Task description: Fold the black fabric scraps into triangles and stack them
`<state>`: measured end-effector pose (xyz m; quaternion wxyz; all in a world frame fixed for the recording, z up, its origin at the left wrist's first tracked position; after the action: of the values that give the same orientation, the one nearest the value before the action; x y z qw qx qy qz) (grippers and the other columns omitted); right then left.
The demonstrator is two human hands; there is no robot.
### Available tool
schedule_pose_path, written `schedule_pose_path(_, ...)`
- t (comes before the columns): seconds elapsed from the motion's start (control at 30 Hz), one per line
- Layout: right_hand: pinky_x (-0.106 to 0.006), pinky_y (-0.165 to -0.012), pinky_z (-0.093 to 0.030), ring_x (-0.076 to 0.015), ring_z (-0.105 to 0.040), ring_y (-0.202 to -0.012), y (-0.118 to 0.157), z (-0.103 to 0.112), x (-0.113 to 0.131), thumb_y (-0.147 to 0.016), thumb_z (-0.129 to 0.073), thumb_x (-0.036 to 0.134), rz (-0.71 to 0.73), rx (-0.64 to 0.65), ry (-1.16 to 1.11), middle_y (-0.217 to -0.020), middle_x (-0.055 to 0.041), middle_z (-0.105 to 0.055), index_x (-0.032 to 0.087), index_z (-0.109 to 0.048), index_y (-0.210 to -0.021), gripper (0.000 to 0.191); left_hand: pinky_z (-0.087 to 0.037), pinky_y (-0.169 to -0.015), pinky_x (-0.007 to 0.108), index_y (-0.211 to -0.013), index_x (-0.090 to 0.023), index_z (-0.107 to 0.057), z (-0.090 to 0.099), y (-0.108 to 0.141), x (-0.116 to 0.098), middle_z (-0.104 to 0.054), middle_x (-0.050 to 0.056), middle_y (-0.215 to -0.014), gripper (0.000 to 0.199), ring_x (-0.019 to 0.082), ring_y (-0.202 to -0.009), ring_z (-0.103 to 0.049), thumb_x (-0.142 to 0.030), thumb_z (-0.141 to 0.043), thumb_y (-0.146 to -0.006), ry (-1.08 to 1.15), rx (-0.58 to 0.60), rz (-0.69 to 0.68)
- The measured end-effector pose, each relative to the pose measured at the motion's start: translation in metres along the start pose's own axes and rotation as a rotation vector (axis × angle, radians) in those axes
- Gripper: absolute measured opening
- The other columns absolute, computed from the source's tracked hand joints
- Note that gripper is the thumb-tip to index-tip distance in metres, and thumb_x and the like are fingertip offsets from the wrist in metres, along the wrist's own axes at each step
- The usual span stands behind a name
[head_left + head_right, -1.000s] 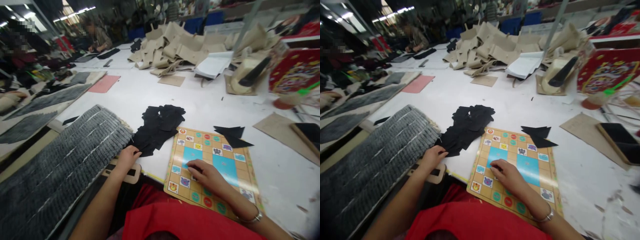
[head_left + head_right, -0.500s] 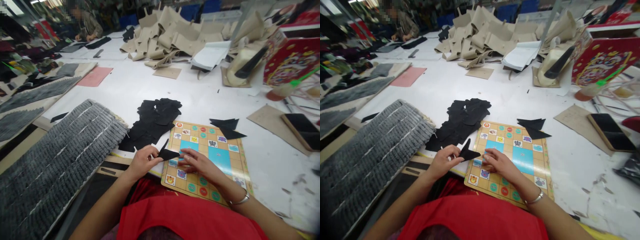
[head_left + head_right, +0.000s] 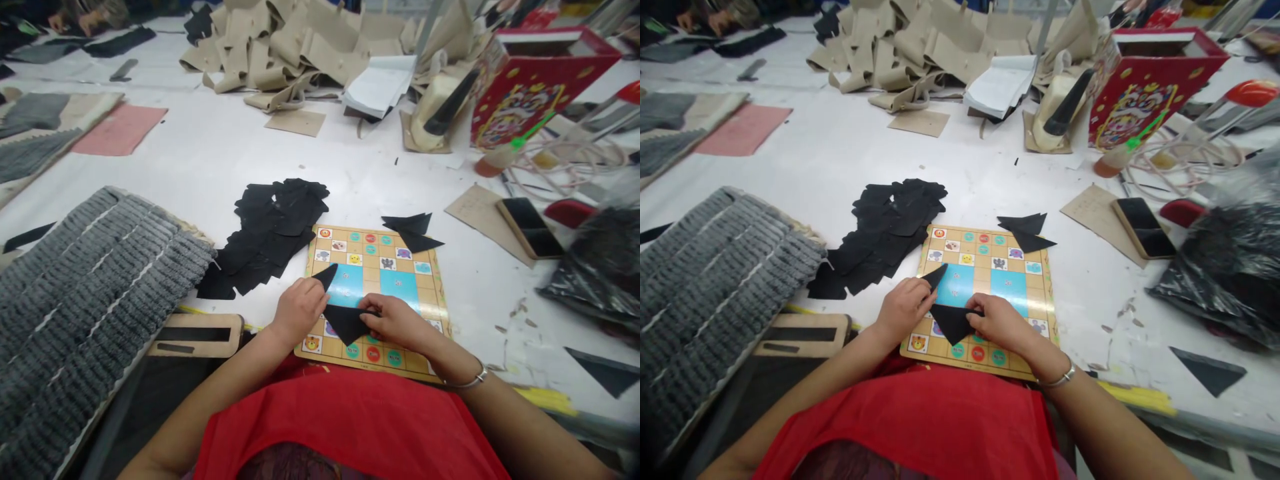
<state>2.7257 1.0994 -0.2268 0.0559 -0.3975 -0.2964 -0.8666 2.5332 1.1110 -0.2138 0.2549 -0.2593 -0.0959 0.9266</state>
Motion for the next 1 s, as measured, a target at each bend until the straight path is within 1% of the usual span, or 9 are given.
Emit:
schedule_pose_path(0.1, -0.023, -0.052, -0.039, -0.0107, -0.055, -0.053, 0.008, -0.002, -0.001, -0.077, -0.049, 0.026, 0.031, -0.032, 0.087, -0.069, 0.0003, -0.062, 0.018, -0.057, -0.086, 0.014, -0.040, -0.075, 0.033, -0.091, -0.016, -0.059, 0.005, 0.007, -0.013, -0.062, 0.007, -0.097, 0.020, 0.019, -0.087, -0.053, -0.034, -0.053, -0.086, -0.109, -0.074, -0.122)
schedule_pose_path(0.17, -0.024, -0.056, -0.040, -0.0115, -0.056, -0.057, 0.012, -0.005, -0.001, -0.078, -0.048, 0.027, 0.036, -0.052, 0.093, -0.072, -0.0001, -0.063, 0.019, -0.056, -0.088, 0.015, -0.039, -0.077, 0.034, -0.100, -0.016, -0.059, 0.006, 0.021, -0.022, -0.063, 0.007, -0.102, 0.024, 0.020, -0.092, -0.054, -0.033, -0.056, -0.084, -0.138, -0.103, -0.191)
schedule_pose_path(0.27, -0.024, -0.061, -0.040, -0.0136, -0.058, -0.068, 0.018, -0.007, 0.001, -0.079, -0.048, 0.028, 0.052, -0.083, 0.132, -0.079, -0.0010, -0.064, 0.019, -0.056, -0.090, 0.017, -0.038, -0.078, 0.033, -0.102, -0.016, -0.060, -0.001, 0.051, -0.032, -0.065, 0.005, -0.102, 0.022, 0.019, -0.093, -0.056, -0.027, -0.056, -0.083, -0.182, -0.113, -0.318)
schedule_pose_path(0.4, -0.025, -0.059, -0.036, -0.0154, -0.056, -0.068, 0.018, -0.006, 0.011, -0.084, -0.046, 0.044, 0.059, -0.046, 0.283, -0.078, -0.0021, -0.064, 0.020, -0.058, -0.085, 0.027, -0.038, -0.077, 0.032, -0.104, -0.016, -0.062, -0.016, 0.075, -0.031, -0.063, 0.005, -0.111, 0.025, 0.018, -0.098, -0.055, -0.029, -0.053, -0.085, -0.283, -0.110, -0.339)
schedule_pose_path(0.47, -0.025, -0.056, -0.033, -0.0156, -0.055, -0.064, 0.015, -0.007, 0.018, -0.085, -0.041, 0.052, 0.065, -0.024, 0.386, -0.072, -0.0029, -0.063, 0.020, -0.059, -0.079, 0.037, -0.038, -0.078, 0.033, -0.107, -0.017, -0.061, -0.019, 0.077, -0.029, -0.062, 0.005, -0.115, 0.028, 0.018, -0.100, -0.054, -0.031, -0.052, -0.085, -0.310, -0.090, -0.338)
schedule_pose_path(0.53, -0.025, -0.054, -0.032, -0.0155, -0.054, -0.061, 0.010, -0.010, 0.026, -0.087, -0.039, 0.051, 0.098, -0.048, 0.491, -0.070, -0.0038, -0.062, 0.020, -0.059, -0.077, 0.039, -0.038, -0.077, 0.034, -0.108, -0.017, -0.061, -0.019, 0.076, -0.027, -0.061, 0.005, -0.116, 0.029, 0.019, -0.100, -0.054, -0.033, -0.051, -0.085, -0.324, -0.072, -0.332)
schedule_pose_path(0.73, -0.025, -0.061, -0.038, -0.0156, -0.055, -0.070, 0.002, -0.028, 0.032, -0.089, -0.043, 0.033, 0.320, -0.233, 0.592, -0.077, -0.0057, -0.060, 0.018, -0.061, -0.087, 0.023, -0.037, -0.079, 0.036, -0.107, -0.020, -0.061, -0.014, 0.071, -0.025, -0.058, 0.007, -0.120, 0.030, 0.022, -0.102, -0.053, -0.037, -0.049, -0.085, -0.326, -0.005, -0.272)
schedule_pose_path(0.87, -0.028, -0.067, -0.043, -0.0171, -0.054, -0.078, 0.007, -0.034, 0.026, -0.090, -0.041, 0.024, 0.543, -0.371, 0.568, -0.084, -0.0090, -0.060, 0.016, -0.062, -0.097, 0.024, -0.037, -0.077, 0.036, -0.105, -0.022, -0.061, -0.015, 0.073, -0.024, -0.058, 0.007, -0.120, 0.029, 0.022, -0.099, -0.054, -0.037, -0.049, -0.085, -0.322, -0.023, -0.272)
schedule_pose_path(1.0, -0.030, -0.069, -0.042, -0.0179, -0.051, -0.079, 0.010, -0.040, 0.015, -0.089, -0.042, 0.019, 0.712, -0.368, 0.635, -0.089, -0.0101, -0.061, 0.013, -0.061, -0.104, 0.025, -0.036, -0.077, 0.036, -0.105, -0.023, -0.061, -0.014, 0.072, -0.023, -0.060, 0.006, -0.117, 0.029, 0.022, -0.097, -0.054, -0.038, -0.049, -0.085, -0.309, -0.026, -0.253)
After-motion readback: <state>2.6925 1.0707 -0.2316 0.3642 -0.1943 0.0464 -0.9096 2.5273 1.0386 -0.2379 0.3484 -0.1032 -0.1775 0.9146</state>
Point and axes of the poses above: each hand's wrist, its own y-axis away from the middle knuckle, its own z-axis out of the back of the hand, x = y × z, the point moved 4 cm from there along -y, towards the middle knuckle
